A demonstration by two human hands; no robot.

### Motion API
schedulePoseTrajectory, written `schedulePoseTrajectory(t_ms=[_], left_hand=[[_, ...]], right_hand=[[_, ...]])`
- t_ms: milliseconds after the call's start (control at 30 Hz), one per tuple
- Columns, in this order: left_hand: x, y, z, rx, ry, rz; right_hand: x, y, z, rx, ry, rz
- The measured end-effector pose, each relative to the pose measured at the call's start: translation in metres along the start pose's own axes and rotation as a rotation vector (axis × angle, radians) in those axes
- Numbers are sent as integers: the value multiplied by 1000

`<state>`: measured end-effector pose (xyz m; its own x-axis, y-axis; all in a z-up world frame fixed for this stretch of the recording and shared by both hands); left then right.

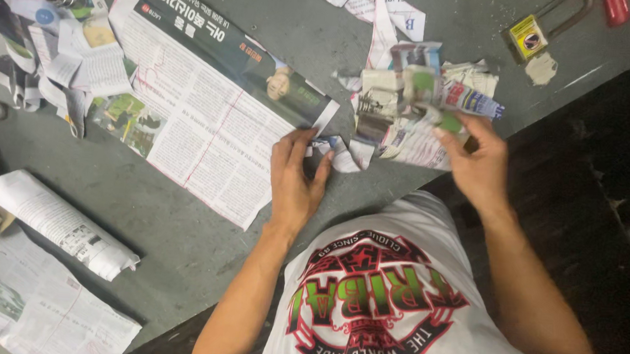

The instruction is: The person repeatedly picks up loose newspaper sheets and sections from a cluttered table, folds them into smaller bundles, and stacks them. The person also places folded bundles into a canvas tote bag. The task involves sorting and compacting paper items on a work surface.

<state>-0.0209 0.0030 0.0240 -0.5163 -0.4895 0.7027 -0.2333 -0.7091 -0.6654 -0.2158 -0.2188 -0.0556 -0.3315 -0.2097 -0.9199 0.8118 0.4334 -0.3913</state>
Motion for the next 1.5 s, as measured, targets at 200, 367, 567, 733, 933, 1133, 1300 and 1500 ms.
schedulePoseTrajectory(t_ms=[200,367,567,733,933,1133,1300,1500], left_hand=[[16,-6,-12,77,9,-34],[29,18,-22,-119,77,1],[16,56,-16,-244,338,149],[-6,88,36,-192,484,224],[6,97,75,-158,599,235],[27,42,43,-99,464,169],[36,19,-21,-235,202,7],[23,46,-60,-488,292,-45]], right_hand=[[32,-10,0,-8,296,129],[19,-10,-7,15,277,213],[-11,-25,-18,231,155,182],[-75,-24,-50,209,-312,-100],[-84,49,-86,-437,-241,114],[-58,37,-86,-495,42,197],[-2,-10,-36,22,202,-28],[16,15,-11,20,147,-122]])
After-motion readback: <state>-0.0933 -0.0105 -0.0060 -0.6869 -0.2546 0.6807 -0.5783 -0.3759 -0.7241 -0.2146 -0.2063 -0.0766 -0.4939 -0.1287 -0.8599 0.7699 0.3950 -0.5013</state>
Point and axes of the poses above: each hand's wrist, its own z-axis towards the middle knuckle, its own y-axis out of the palm, x = y × z, the point moved 9 cm from there along z, towards the middle knuckle, and after that the axes turned 14 degrees about x, right-handed, at the moved point
